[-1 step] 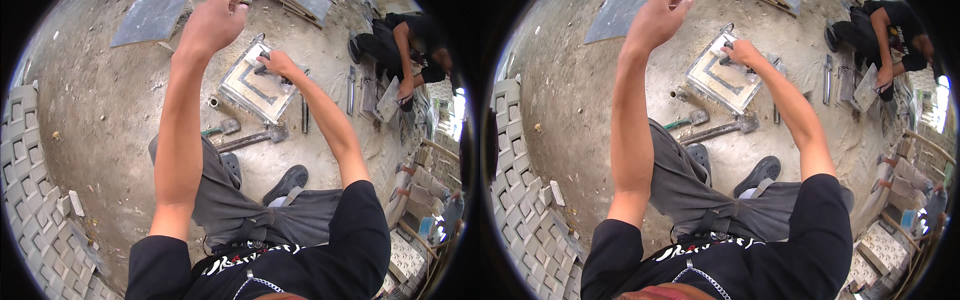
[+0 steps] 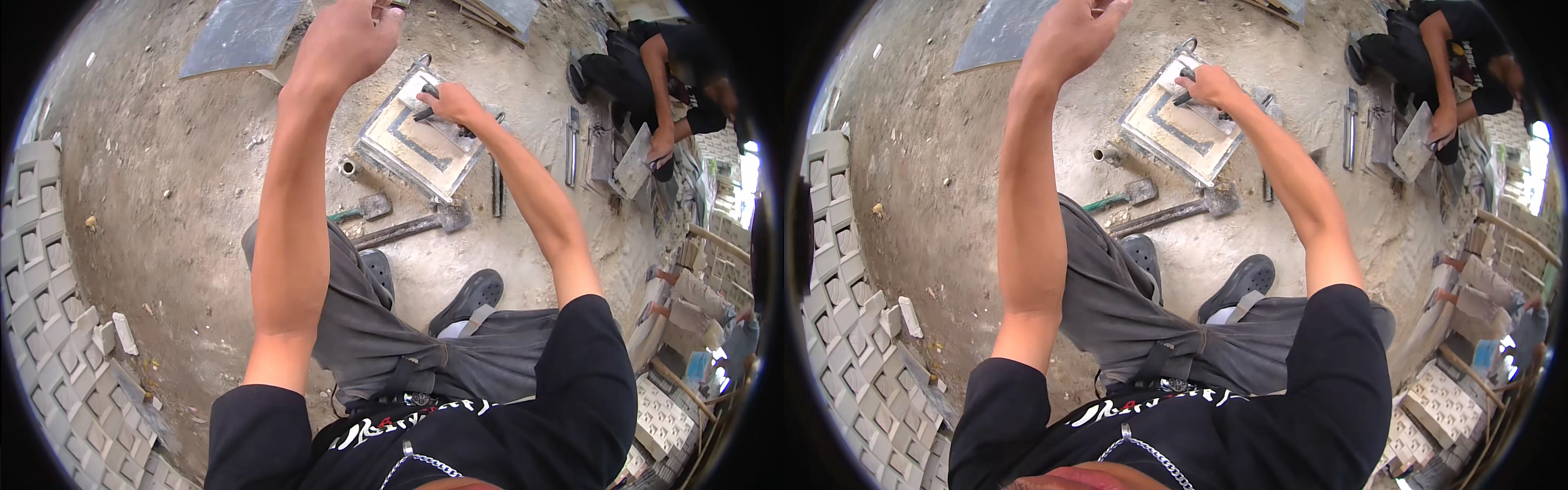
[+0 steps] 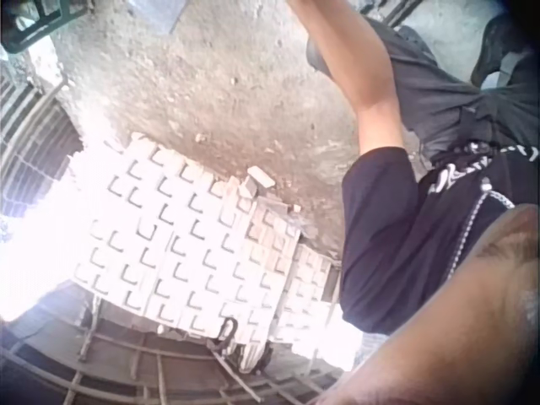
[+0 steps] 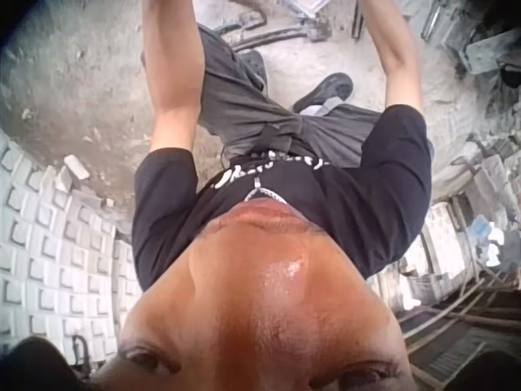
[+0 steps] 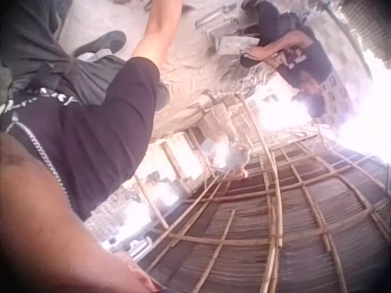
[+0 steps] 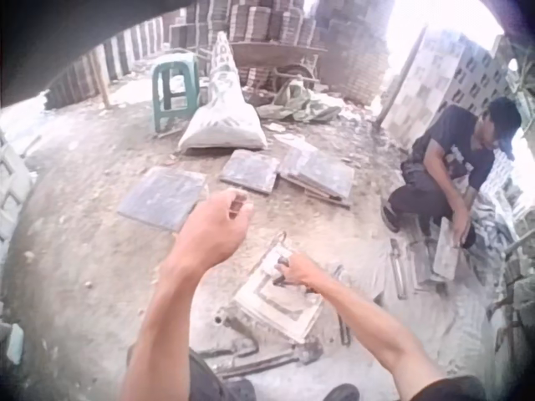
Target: The person fills a rectangular mold with a sand-like mixture, levels and compresses it by hand and with a trowel, then turns the mold over to release the formed block.
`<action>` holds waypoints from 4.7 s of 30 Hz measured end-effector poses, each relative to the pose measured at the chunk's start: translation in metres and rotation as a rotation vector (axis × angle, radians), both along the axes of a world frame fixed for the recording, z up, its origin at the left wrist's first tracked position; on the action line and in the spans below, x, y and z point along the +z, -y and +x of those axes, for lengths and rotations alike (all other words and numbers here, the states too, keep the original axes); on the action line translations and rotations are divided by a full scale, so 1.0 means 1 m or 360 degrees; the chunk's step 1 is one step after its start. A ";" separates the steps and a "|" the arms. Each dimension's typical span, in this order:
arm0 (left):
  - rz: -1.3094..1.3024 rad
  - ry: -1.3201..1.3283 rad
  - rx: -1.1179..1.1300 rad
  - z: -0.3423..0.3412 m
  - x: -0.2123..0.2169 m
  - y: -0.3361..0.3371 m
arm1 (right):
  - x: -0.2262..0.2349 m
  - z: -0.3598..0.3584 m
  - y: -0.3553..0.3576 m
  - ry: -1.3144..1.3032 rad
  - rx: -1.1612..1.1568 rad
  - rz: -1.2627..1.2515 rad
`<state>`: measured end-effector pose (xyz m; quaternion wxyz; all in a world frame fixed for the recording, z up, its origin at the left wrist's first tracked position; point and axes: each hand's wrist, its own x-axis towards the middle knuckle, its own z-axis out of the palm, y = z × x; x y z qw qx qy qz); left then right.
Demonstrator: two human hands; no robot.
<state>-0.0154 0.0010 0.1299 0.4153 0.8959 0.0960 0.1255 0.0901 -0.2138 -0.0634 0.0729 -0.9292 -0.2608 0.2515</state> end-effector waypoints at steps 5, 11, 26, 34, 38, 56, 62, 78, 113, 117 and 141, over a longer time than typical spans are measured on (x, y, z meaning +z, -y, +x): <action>-0.0105 0.0059 0.0039 0.003 -0.007 -0.001 | 0.008 -0.038 -0.023 -0.0309 -0.0082 -0.0019; -0.0091 0.0043 -0.0034 0.000 0.002 0.004 | 0.018 -0.063 -0.026 -0.0138 -0.0054 0.0039; 0.0007 -0.0011 -0.0034 -0.018 0.026 0.021 | 0.022 -0.095 -0.034 -0.0193 -0.0019 0.0033; -0.0052 0.0094 -0.0060 -0.019 0.021 0.012 | 0.018 -0.094 -0.033 -0.0157 -0.0087 0.0047; -0.0098 0.0063 -0.0045 -0.019 0.021 0.005 | 0.029 -0.094 -0.034 -0.0153 -0.0070 0.0063; 0.0099 -0.0179 -0.0216 0.001 -0.012 0.017 | 0.024 -0.036 0.023 -0.0213 -0.0295 0.0120; 0.0537 -0.0609 -0.0530 0.007 -0.052 0.063 | 0.064 -0.021 0.147 -0.0211 -0.0418 0.0145; 0.0949 -0.0696 -0.0025 0.041 -0.261 0.194 | -0.065 -0.301 0.522 -0.0698 -0.1483 0.0054; 0.0932 -0.0387 -0.0441 0.017 -0.251 0.238 | -0.160 -0.396 0.546 -0.0099 -0.1645 0.0212; 0.0872 0.0067 -0.1452 -0.016 -0.243 0.285 | -0.138 -0.387 0.528 -0.0252 -0.1763 0.0192; 0.0907 -0.0563 0.0489 -0.062 -0.252 0.227 | -0.124 -0.374 0.512 -0.0306 -0.1826 0.0252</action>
